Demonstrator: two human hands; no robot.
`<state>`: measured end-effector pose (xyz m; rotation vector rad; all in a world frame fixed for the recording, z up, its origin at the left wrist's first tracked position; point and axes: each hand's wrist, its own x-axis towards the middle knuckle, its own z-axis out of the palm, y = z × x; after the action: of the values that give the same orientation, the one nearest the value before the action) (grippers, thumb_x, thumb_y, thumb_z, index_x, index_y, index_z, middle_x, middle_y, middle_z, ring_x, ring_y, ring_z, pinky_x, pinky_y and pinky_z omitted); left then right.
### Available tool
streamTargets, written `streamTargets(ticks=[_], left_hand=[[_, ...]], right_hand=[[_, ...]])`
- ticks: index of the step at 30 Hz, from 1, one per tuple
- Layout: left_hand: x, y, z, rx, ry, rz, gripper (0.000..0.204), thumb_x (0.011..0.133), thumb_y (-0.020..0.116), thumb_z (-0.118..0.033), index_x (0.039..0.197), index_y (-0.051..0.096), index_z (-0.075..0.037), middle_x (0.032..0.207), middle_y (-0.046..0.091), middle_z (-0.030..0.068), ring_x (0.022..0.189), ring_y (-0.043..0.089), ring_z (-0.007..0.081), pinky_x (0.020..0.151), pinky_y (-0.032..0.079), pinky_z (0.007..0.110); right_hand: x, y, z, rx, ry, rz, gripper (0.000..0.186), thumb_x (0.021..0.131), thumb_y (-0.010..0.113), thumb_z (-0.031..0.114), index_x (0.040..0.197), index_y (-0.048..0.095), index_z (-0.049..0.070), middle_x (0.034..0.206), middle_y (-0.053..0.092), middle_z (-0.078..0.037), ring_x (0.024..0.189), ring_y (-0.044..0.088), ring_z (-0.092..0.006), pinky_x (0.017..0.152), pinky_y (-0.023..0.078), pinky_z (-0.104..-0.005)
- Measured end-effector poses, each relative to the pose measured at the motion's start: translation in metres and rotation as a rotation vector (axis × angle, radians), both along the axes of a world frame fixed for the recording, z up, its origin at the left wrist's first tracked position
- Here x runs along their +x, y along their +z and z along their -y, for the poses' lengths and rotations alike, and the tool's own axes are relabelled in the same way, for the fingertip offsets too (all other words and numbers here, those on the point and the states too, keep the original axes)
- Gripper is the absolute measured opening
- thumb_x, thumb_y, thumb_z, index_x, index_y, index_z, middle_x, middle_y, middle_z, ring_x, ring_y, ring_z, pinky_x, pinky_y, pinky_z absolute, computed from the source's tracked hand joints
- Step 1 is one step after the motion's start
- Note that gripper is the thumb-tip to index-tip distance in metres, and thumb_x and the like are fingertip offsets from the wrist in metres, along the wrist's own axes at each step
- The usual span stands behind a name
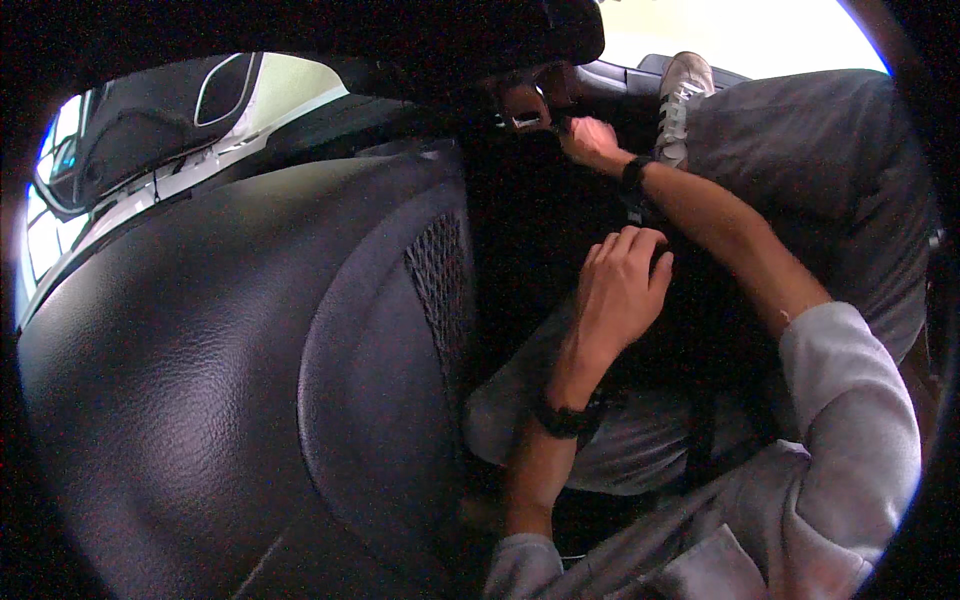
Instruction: Tightening or loosening bolts on the base of a car seat using a wrench.
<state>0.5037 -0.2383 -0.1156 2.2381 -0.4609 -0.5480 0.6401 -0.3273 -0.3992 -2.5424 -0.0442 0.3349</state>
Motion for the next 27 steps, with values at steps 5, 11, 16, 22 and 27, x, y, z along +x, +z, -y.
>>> streamTargets(ticks=[5, 11, 16, 22, 27], left_hand=[[0.001, -0.001, -0.006, 0.003, -0.003, 0.016, 0.02, 0.089, 0.057, -0.021, 0.101, 0.059, -0.004, 0.099, 0.062, 0.0143, 0.095, 0.059, 0.0342, 0.084, 0.045, 0.044], [0.0, -0.002, 0.0, 0.009, -0.006, 0.001, 0.02, 0.089, 0.057, -0.021, 0.101, 0.059, -0.004, 0.098, 0.061, 0.0143, 0.096, 0.058, 0.0345, 0.084, 0.045, 0.044], [0.001, 0.001, -0.005, 0.019, -0.015, 0.012, 0.022, 0.089, 0.056, -0.022, 0.101, 0.059, -0.004, 0.1, 0.061, 0.0149, 0.096, 0.058, 0.0343, 0.084, 0.045, 0.044], [0.0, 0.001, 0.0, 0.013, -0.033, 0.017, 0.022, 0.089, 0.057, -0.022, 0.102, 0.059, -0.004, 0.1, 0.061, 0.0154, 0.096, 0.058, 0.0344, 0.083, 0.046, 0.044], [0.0, -0.001, 0.0, 0.009, -0.03, 0.03, 0.023, 0.089, 0.057, -0.021, 0.102, 0.059, -0.003, 0.1, 0.061, 0.016, 0.096, 0.058, 0.0343, 0.082, 0.046, 0.043]], right_hand=[[-0.027, 0.018, -0.021, 0.031, -0.006, -0.341, 0.044, 0.093, 0.048, 0.044, 0.09, 0.067, 0.005, 0.091, 0.067, -0.022, 0.087, 0.065, -0.0402, 0.072, 0.052, -0.0482], [-0.037, 0.019, -0.022, 0.059, -0.049, -0.368, 0.039, 0.092, 0.049, 0.041, 0.093, 0.067, 0.006, 0.091, 0.067, -0.021, 0.086, 0.065, -0.0411, 0.074, 0.052, -0.049], [-0.027, 0.036, -0.032, 0.083, -0.02, -0.373, 0.034, 0.092, 0.049, 0.035, 0.092, 0.068, 0.007, 0.089, 0.067, -0.022, 0.084, 0.065, -0.0405, 0.071, 0.052, -0.0488], [-0.032, 0.018, -0.035, 0.113, 0.009, -0.211, 0.025, 0.085, 0.055, 0.025, 0.08, 0.066, 0.003, 0.072, 0.064, -0.021, 0.07, 0.065, -0.0392, 0.063, 0.053, -0.048], [-0.031, 0.012, -0.039, 0.139, 0.113, -0.037, 0.023, 0.084, 0.049, 0.019, 0.075, 0.065, 0.005, 0.071, 0.065, -0.018, 0.069, 0.065, -0.0354, 0.059, 0.053, -0.0465]])
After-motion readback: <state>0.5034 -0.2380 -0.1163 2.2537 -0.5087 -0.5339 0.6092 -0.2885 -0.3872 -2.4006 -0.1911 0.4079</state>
